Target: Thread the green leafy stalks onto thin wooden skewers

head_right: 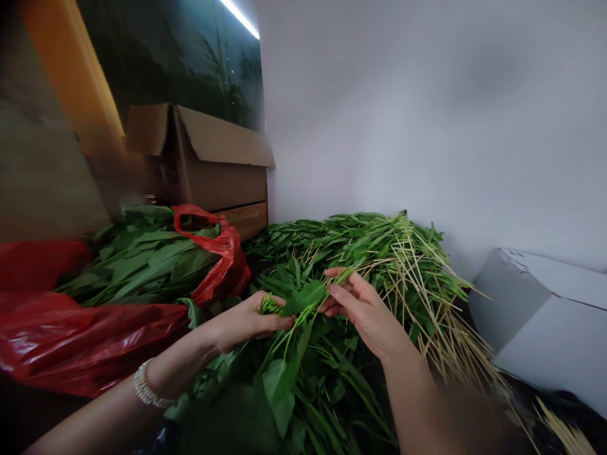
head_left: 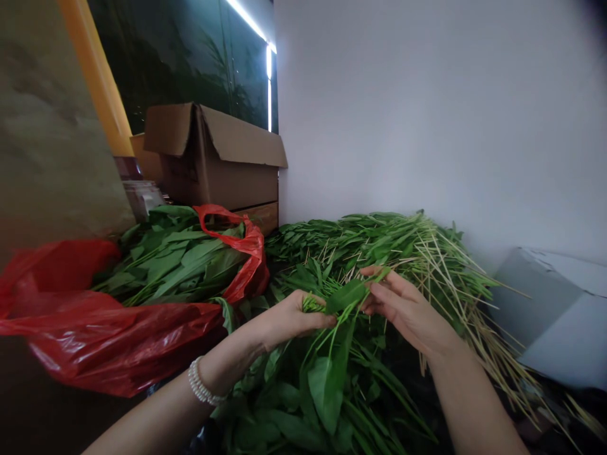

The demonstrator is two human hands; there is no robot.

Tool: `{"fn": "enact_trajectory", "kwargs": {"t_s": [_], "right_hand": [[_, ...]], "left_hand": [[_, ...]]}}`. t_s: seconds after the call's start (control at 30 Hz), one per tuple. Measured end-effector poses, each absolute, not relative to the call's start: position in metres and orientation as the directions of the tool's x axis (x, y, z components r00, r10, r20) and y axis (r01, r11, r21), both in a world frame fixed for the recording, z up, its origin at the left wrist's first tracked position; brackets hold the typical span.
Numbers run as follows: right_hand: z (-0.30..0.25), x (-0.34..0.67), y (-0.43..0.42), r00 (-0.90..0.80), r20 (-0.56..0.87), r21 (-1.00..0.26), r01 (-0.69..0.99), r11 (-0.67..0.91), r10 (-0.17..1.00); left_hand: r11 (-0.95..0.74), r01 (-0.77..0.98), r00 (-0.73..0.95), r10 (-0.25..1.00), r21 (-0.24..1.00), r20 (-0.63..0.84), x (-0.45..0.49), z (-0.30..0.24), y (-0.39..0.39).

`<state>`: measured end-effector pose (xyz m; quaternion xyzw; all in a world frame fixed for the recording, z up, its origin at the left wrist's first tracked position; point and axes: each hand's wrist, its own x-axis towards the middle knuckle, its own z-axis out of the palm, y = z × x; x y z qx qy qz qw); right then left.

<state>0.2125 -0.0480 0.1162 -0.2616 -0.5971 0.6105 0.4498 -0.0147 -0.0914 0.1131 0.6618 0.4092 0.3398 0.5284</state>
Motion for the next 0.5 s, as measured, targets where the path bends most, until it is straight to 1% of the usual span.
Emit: {"fn": "enact_trajectory", "kwargs": {"t_s": [0.2,0.5], "right_hand": [[0.1173,0.2103,-0.0478,-0.450,0.230,-0.965,-0.219,0.143,0.863],[0.1167,0.2118,-0.0476,-0.458,0.228,-0.964,-0.228,0.134,0.859]], "left_hand": [[-0.099,0.180,0.428,0.904,0.979,0.012,-0.0115,0.1129,-0.0925],[-0.048,0.111,0.410,0.912,0.993,-0.002,-0.0118,0.1123,-0.0900]]}}
